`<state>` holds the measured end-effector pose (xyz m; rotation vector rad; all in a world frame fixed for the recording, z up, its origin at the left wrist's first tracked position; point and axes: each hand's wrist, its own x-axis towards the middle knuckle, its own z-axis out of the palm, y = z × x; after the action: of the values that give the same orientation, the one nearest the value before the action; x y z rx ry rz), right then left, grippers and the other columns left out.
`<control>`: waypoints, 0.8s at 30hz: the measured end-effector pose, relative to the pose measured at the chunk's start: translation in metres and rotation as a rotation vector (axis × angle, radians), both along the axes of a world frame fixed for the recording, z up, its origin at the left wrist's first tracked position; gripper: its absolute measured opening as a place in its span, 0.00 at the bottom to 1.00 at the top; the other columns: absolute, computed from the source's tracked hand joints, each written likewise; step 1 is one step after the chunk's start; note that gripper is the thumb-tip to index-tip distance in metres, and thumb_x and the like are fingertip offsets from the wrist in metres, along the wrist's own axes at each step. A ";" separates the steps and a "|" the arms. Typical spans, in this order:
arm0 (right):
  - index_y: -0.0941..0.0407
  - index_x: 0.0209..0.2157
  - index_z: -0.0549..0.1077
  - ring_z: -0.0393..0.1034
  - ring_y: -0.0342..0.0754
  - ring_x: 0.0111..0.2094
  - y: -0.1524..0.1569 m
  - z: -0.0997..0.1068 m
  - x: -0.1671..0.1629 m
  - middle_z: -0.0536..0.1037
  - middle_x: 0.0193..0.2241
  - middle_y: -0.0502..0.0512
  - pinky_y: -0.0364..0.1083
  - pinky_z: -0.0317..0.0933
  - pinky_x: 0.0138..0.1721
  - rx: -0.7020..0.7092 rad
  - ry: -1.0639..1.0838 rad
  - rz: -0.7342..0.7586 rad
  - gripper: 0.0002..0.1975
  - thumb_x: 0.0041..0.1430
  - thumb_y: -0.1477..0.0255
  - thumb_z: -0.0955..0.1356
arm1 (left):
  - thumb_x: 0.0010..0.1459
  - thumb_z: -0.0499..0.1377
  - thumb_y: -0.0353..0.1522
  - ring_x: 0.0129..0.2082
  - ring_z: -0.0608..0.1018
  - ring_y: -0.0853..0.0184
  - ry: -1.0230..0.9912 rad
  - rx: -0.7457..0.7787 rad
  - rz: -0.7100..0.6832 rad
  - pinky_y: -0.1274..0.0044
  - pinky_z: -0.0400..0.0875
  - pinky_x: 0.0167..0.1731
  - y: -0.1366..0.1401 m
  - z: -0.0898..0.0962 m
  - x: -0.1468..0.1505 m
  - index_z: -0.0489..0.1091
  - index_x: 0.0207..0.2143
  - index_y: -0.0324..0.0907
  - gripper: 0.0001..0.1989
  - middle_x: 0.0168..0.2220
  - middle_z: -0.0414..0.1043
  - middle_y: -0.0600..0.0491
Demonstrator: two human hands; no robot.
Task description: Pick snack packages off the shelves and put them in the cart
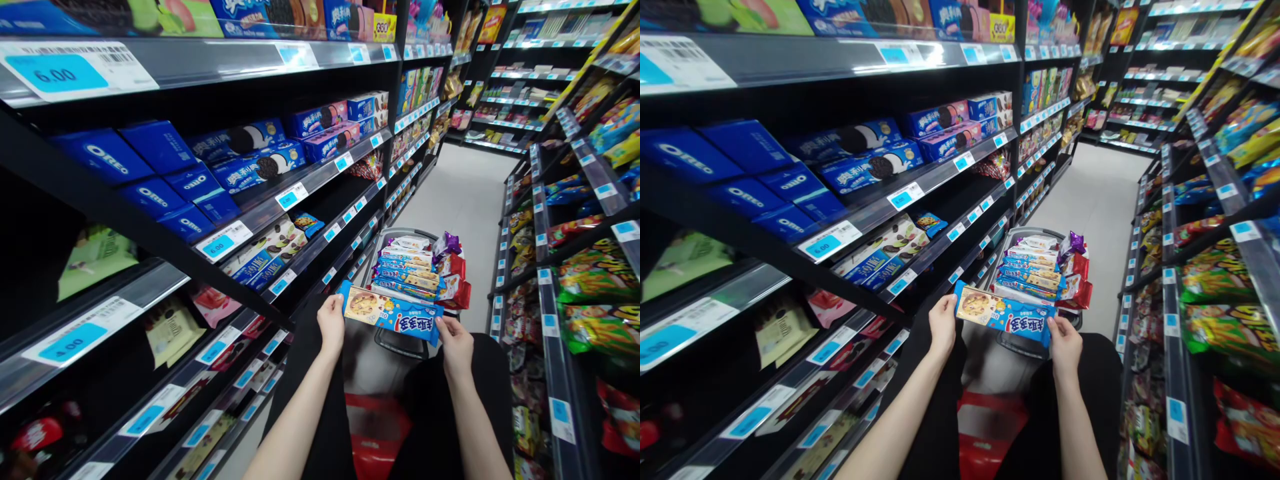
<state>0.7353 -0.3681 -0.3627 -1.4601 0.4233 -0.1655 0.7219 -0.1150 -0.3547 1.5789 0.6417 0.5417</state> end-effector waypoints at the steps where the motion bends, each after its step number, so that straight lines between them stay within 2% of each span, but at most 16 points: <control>1: 0.61 0.28 0.74 0.68 0.47 0.25 0.001 0.000 0.000 0.75 0.24 0.55 0.45 0.62 0.28 0.001 -0.005 0.007 0.21 0.36 0.59 0.73 | 0.50 0.56 0.39 0.27 0.71 0.67 -0.008 -0.018 0.010 0.80 0.63 0.29 0.001 -0.002 0.001 0.72 0.28 0.36 0.14 0.26 0.72 0.51; 7: 0.61 0.27 0.73 0.67 0.45 0.24 0.003 0.002 0.002 0.74 0.23 0.54 0.43 0.60 0.25 0.018 -0.012 -0.008 0.21 0.35 0.59 0.73 | 0.49 0.58 0.40 0.26 0.71 0.67 -0.047 -0.054 -0.001 0.80 0.63 0.27 0.003 -0.009 0.003 0.72 0.28 0.37 0.14 0.26 0.72 0.52; 17: 0.61 0.28 0.74 0.67 0.44 0.25 -0.002 -0.001 0.001 0.75 0.24 0.53 0.42 0.61 0.26 0.069 -0.022 -0.006 0.19 0.36 0.61 0.74 | 0.50 0.57 0.40 0.27 0.70 0.68 -0.042 -0.016 -0.023 0.80 0.62 0.28 -0.001 -0.002 0.001 0.72 0.28 0.37 0.14 0.25 0.71 0.53; 24: 0.62 0.27 0.74 0.67 0.44 0.23 -0.003 0.002 0.001 0.74 0.22 0.53 0.42 0.60 0.23 0.059 -0.026 -0.052 0.21 0.34 0.61 0.75 | 0.50 0.57 0.39 0.27 0.70 0.69 -0.051 -0.058 -0.053 0.81 0.62 0.29 -0.004 0.001 0.001 0.72 0.27 0.37 0.13 0.25 0.71 0.53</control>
<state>0.7363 -0.3715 -0.3609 -1.3882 0.4421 -0.2114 0.7233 -0.1193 -0.3537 1.5187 0.5714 0.5177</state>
